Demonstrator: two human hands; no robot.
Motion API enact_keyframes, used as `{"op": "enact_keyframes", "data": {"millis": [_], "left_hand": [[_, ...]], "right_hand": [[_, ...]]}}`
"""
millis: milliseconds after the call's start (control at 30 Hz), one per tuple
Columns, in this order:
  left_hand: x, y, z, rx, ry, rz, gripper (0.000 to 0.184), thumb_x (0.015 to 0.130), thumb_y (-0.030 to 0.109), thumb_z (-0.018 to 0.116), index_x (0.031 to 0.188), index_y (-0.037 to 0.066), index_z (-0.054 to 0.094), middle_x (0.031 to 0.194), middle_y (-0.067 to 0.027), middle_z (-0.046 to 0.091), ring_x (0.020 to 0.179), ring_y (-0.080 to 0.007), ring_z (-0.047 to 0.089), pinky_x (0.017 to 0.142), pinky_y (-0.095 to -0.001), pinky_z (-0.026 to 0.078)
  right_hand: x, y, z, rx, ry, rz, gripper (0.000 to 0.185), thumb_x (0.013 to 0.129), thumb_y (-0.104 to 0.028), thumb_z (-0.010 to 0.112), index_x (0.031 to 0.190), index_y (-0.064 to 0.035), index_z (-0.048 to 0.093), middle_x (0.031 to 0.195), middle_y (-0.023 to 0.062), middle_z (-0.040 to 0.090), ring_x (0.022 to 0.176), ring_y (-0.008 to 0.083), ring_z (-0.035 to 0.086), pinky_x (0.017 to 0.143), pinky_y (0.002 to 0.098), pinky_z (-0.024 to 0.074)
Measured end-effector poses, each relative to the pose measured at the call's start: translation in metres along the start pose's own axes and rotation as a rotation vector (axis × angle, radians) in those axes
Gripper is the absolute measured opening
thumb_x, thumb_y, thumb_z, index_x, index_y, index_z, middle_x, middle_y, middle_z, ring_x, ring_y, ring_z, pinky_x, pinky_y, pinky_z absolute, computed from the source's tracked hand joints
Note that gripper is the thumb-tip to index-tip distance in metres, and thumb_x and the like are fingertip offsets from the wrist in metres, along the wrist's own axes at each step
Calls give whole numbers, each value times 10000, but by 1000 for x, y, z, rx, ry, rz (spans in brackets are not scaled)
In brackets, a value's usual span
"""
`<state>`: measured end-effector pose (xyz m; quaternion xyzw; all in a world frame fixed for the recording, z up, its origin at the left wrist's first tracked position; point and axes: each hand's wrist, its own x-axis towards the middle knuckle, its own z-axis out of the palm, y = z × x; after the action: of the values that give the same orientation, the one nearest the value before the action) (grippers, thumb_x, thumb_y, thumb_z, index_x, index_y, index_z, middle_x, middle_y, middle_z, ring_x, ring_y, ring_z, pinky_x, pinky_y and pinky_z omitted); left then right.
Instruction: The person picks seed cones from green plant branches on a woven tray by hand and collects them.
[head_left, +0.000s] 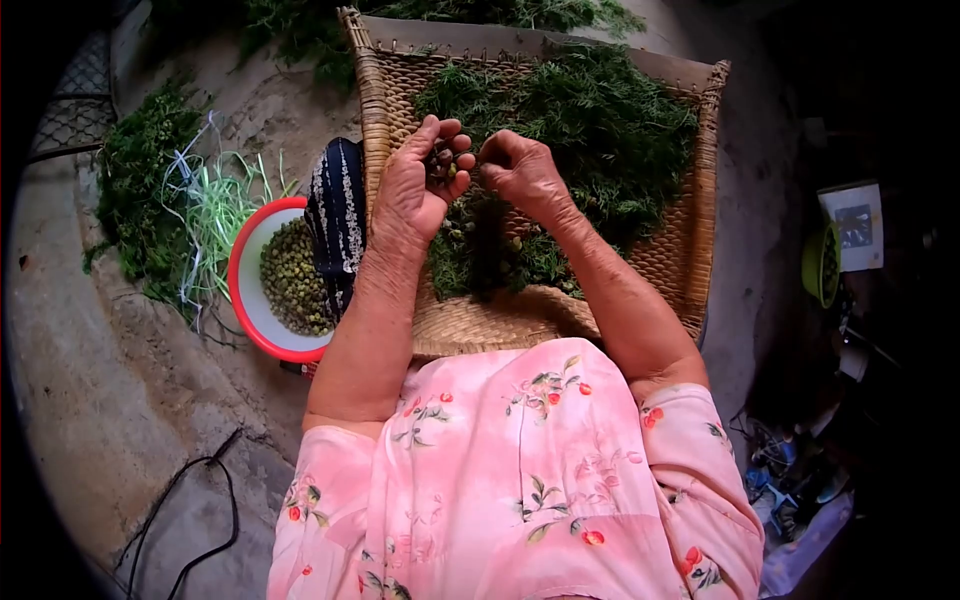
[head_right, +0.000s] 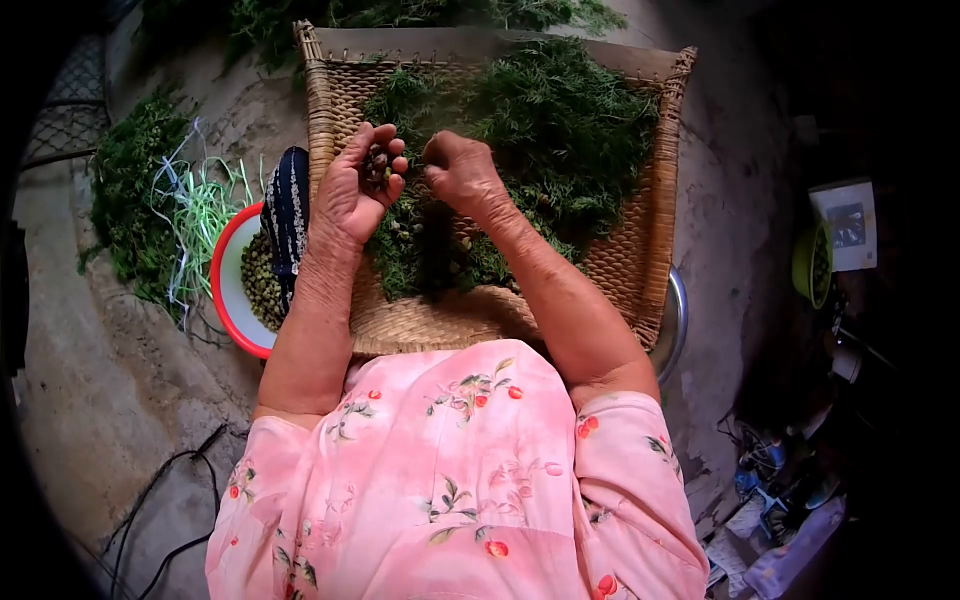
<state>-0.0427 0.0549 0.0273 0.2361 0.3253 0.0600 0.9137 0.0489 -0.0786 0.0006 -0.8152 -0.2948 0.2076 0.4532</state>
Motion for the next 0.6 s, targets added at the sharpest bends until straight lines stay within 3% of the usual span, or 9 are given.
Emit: {"op": "enact_keyframes", "data": {"millis": [100,167,300,433,600], "left_hand": [[1,-1,1,0,1,6,258,887,292,576,953,46,619,811,-57,632,663,-160,600,520,-239,500],[0,0,3,16,18,5,258,886,293,577,955,48,618,812,-58,633,664,-159,601,520,-239,500],[2,-2,0,40,27,-5,247,889,283,572,960,50,616,813,-55,635,669,-159,604,518,-241,502],[2,-3,0,53,38,0,247,890,283,571,954,48,616,815,-54,636,673,-159,605,525,-245,505],[5,-4,-1,69,47,-5,252,896,289,561,947,47,613,815,-58,633,679,-157,606,545,-252,515]], "right_hand": [[-1,3,-14,-20,-36,-44,176,717,-76,598,888,-34,610,803,159,629,775,332,614,704,383,504],[-2,4,-16,-246,-177,-200,158,724,-70,594,879,-55,620,815,153,624,783,337,607,697,397,501],[-10,2,-5,-438,-393,-214,112,754,-81,580,860,-65,613,845,143,595,827,336,595,678,419,490],[-20,-1,5,-603,-318,-306,87,806,-68,503,860,-56,571,872,138,544,790,336,584,665,422,490],[-16,2,-1,-602,-273,-265,86,780,-111,560,847,-57,568,862,143,556,812,337,583,691,423,488]]}}
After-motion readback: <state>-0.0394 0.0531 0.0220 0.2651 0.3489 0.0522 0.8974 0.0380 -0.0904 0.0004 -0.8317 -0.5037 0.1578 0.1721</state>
